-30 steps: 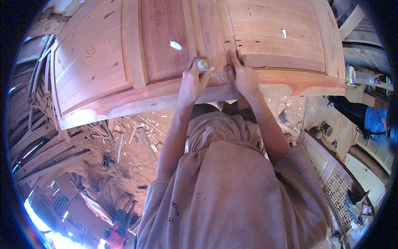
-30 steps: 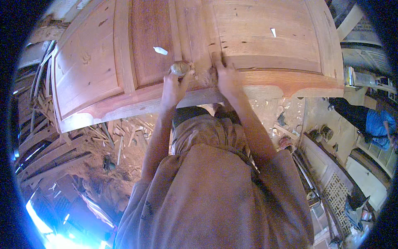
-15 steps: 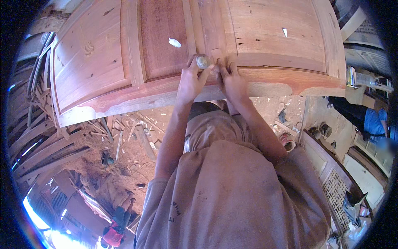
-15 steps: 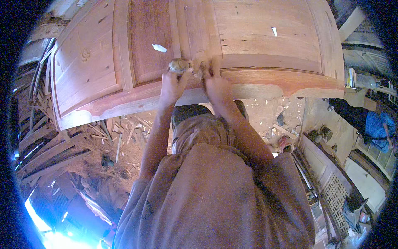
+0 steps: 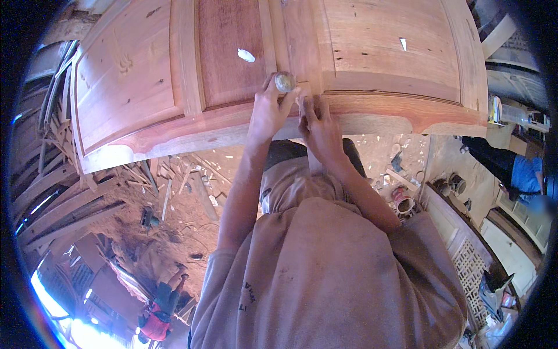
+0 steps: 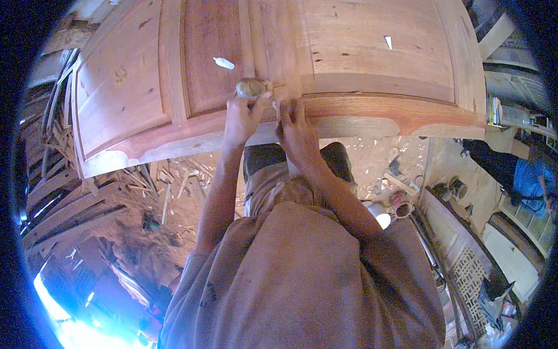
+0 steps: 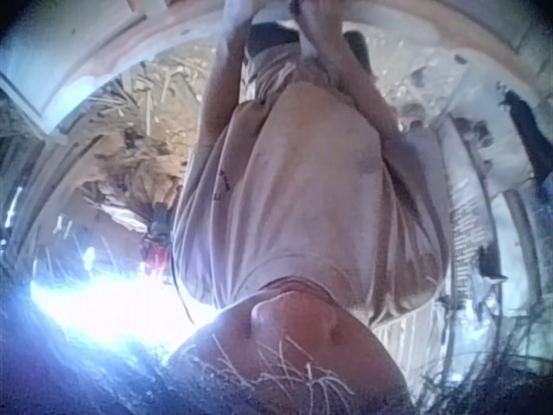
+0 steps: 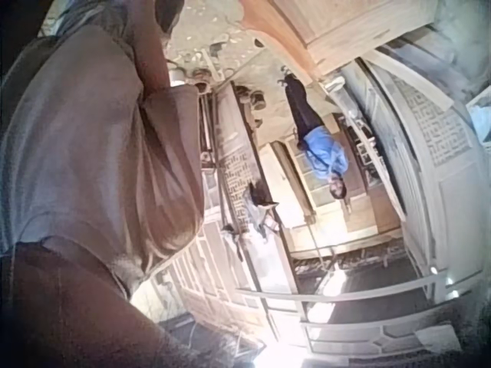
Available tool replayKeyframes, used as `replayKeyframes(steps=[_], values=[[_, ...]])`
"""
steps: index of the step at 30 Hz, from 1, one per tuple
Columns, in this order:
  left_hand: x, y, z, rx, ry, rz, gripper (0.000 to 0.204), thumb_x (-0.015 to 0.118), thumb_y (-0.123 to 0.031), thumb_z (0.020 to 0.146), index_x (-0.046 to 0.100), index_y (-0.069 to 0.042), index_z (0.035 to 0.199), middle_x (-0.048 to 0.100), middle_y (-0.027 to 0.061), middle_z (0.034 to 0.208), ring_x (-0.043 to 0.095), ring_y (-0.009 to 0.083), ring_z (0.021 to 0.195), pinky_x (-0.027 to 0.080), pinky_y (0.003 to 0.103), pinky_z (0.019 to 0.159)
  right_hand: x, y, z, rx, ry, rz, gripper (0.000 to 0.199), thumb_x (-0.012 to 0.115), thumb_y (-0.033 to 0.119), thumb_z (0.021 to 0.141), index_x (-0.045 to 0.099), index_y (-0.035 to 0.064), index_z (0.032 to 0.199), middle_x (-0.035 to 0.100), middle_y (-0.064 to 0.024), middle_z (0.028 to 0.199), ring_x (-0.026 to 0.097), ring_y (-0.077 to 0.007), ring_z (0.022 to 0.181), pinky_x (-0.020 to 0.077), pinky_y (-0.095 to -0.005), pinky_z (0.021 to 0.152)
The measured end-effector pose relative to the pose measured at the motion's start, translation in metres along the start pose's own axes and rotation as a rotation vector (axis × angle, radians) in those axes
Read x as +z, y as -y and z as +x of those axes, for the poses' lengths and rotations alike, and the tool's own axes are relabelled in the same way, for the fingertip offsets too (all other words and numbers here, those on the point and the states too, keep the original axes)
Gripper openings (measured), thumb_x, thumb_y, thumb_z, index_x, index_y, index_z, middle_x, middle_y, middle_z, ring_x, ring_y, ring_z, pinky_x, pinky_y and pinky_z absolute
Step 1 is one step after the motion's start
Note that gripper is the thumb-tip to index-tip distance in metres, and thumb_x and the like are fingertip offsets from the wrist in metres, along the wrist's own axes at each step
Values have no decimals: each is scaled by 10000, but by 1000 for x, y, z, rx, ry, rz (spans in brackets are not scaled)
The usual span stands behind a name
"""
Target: The person applies adhesive from a tube to the joints of a wooden door and smooths the surface with a putty knife.
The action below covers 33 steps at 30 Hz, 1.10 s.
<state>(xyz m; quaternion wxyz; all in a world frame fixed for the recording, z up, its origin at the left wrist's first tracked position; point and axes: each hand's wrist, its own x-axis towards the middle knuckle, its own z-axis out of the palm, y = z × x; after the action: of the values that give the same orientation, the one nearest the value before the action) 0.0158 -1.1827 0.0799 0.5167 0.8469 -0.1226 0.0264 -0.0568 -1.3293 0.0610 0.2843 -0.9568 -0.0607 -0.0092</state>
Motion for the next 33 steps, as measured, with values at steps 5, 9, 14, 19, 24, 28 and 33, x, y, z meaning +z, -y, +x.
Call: replayKeyframes(steps=[5,9,14,19,24,28,33], values=[[1,-3,-1,-32,-12,-37,255,702,-88,851,589,33,1046,632,210,939,660,397,842,529,420,648,1,-4,-18,12,46,-4,624,657,150,806,443,46,1382,523,-261,1160,628,-409,874,552,-468,712],[0,-2,-2,-71,9,2,251,697,-90,856,590,37,1045,628,209,938,659,398,828,537,408,648,-17,7,-30,172,280,88,671,691,184,800,428,70,1406,542,-227,1101,632,-395,878,548,-463,726],[-6,-7,-3,-58,10,-23,244,700,-102,855,595,36,1028,625,211,930,652,404,842,519,414,655,-15,-21,-30,134,177,85,628,687,197,812,453,81,1383,535,-248,1149,639,-414,874,550,-470,732],[-1,-3,-2,-12,-6,-31,240,702,-105,852,594,30,1018,623,212,928,647,405,846,514,423,671,-9,-35,17,43,-10,-33,634,666,181,821,435,72,1401,491,-291,1295,655,-432,834,566,-470,697],[1,1,-2,-40,-14,-61,253,705,-102,848,588,32,1028,629,212,936,649,396,845,518,425,687,7,-16,0,73,101,6,634,649,144,803,446,64,1398,468,-319,1307,620,-445,972,561,-480,745],[0,-2,-3,-87,10,-38,263,706,-102,847,588,34,1038,629,211,930,652,392,849,523,423,684,6,-9,-11,70,17,60,600,669,146,792,502,81,1365,535,-260,1101,615,-427,902,527,-481,751],[2,1,-3,-49,-4,-17,277,705,-103,848,591,29,1063,630,208,933,649,399,854,523,420,664,-3,-5,-26,102,126,58,600,671,161,801,494,81,1368,533,-246,1057,622,-415,892,536,-475,755]])
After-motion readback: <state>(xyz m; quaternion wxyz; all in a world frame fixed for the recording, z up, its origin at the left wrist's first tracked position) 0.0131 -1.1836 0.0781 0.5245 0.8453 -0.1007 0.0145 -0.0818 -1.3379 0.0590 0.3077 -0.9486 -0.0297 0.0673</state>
